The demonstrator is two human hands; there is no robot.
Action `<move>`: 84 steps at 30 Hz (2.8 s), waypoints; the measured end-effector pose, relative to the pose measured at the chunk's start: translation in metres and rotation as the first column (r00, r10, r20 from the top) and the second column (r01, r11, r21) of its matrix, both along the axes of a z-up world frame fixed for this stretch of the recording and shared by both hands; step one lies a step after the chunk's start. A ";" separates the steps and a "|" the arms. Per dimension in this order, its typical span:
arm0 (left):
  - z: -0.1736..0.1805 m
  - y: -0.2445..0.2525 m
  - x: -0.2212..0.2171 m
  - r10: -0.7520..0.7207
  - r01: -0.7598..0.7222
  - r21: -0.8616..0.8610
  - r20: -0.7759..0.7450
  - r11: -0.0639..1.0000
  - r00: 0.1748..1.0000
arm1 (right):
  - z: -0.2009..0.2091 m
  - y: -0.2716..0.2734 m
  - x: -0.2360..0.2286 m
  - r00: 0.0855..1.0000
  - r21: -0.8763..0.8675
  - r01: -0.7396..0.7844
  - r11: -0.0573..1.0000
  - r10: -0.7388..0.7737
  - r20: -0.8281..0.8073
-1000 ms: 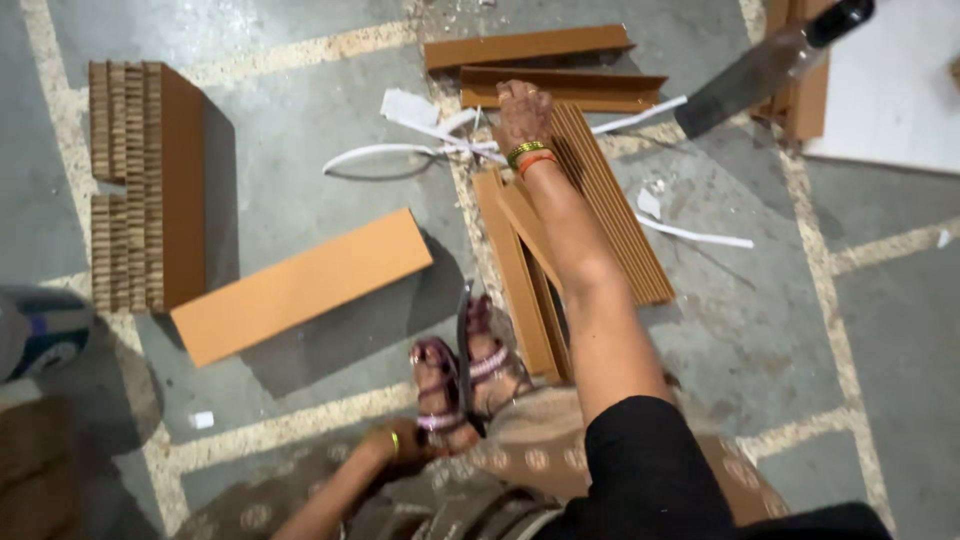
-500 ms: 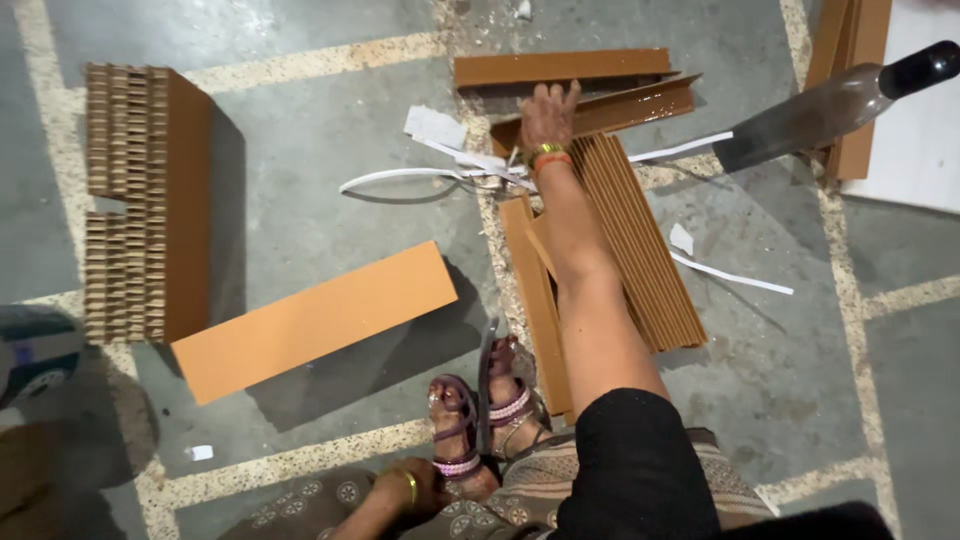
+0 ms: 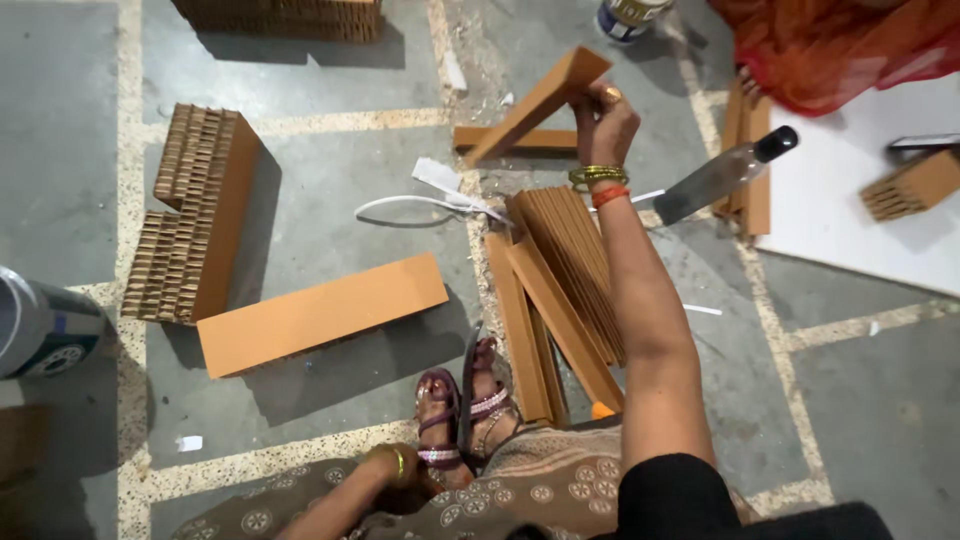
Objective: The person sits on the floor and assembles small cardboard boxes by hand. They pick up flat cardboard pieces, fold them into shape, and press the edges to secure the structure. The person handles multiple pieces sequentially, stacking the finished boxes nearby.
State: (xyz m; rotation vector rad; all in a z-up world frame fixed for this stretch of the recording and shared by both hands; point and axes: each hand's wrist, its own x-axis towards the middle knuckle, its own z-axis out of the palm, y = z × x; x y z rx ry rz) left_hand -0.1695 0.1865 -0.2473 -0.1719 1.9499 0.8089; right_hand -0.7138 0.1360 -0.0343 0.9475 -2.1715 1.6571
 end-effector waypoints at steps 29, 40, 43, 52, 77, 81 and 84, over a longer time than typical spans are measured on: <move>0.325 -0.095 0.055 0.545 -0.244 0.570 -0.821 0.784 -0.168 | 0.134 0.062 0.391 0.571 0.524 -0.607 0.597 0.787 -0.235; 0.339 -0.101 0.068 0.388 -0.402 0.412 -0.911 0.818 -0.144 | 0.085 0.044 0.398 0.596 0.389 -0.774 0.499 0.781 0.186; 0.335 -0.105 0.063 0.430 -0.433 0.467 -0.883 0.771 -0.187 | 0.083 0.054 0.395 0.424 0.082 -0.897 0.434 0.795 0.434; 0.322 -0.106 0.054 0.589 -0.442 0.610 -0.782 0.657 -0.203 | 0.082 0.067 0.409 0.493 0.271 -0.864 0.425 0.826 0.273; 0.271 -0.090 0.032 0.389 -0.523 0.596 -0.799 0.609 -0.458 | 0.040 0.054 0.438 0.812 0.184 -0.578 0.795 0.538 0.227; 0.270 -0.089 0.032 0.605 -0.344 0.776 -0.629 0.529 -0.488 | 0.039 0.046 0.439 0.811 0.160 -0.578 0.800 0.543 0.217; 0.287 -0.099 0.039 0.632 -0.327 0.806 -0.590 0.493 -0.503 | 0.059 0.044 0.445 0.805 0.271 -0.587 0.763 0.586 0.095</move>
